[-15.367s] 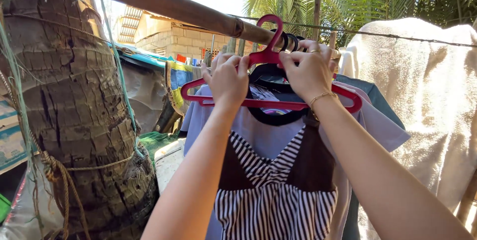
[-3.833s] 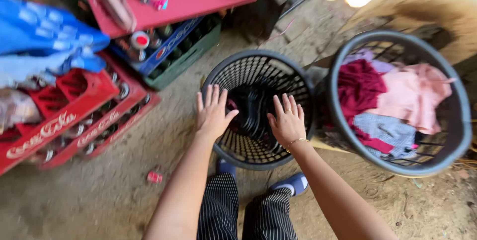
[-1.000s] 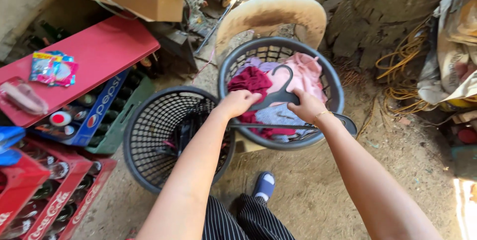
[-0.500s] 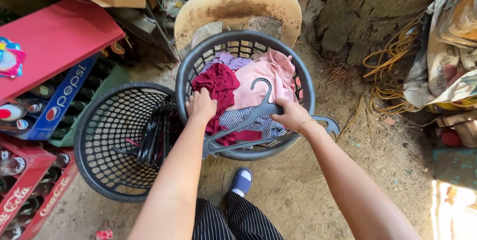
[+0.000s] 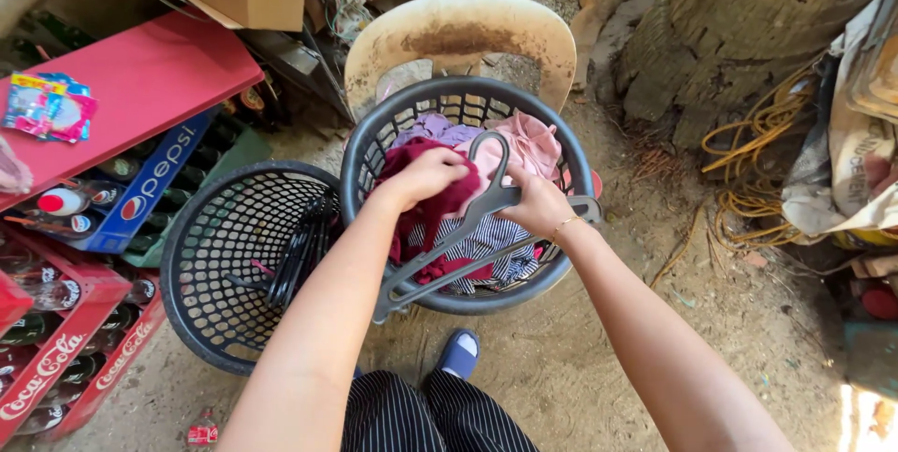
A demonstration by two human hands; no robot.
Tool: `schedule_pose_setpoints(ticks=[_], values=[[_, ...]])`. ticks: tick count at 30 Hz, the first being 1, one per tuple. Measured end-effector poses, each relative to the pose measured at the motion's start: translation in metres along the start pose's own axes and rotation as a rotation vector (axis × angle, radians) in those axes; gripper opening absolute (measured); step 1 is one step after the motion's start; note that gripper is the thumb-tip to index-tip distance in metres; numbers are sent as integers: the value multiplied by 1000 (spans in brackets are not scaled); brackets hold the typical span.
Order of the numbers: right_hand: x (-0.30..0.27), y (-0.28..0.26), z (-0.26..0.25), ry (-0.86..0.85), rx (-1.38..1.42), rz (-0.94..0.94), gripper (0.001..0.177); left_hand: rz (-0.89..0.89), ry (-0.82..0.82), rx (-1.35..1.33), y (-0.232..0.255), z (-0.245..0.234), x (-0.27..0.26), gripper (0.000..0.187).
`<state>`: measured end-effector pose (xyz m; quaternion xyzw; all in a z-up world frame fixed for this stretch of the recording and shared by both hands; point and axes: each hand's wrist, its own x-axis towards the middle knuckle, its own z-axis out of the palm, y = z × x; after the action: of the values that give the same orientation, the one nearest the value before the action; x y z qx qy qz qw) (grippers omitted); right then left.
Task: Hanging washed clothes on hangers and placing them on a drying rod.
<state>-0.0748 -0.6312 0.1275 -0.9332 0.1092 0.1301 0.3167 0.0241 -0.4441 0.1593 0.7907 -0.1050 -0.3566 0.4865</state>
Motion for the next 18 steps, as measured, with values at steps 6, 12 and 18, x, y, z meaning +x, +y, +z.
schedule_pose_setpoints(ticks=[6,12,18], values=[[-5,-22,-31,29,-27,-73,44,-8,-233,-119,-32,-2,40,46],[16,10,-25,116,-36,-69,41,45,-273,-293,-21,-10,32,64],[-4,-23,-51,167,80,13,42,257,-309,-130,-27,7,65,72]])
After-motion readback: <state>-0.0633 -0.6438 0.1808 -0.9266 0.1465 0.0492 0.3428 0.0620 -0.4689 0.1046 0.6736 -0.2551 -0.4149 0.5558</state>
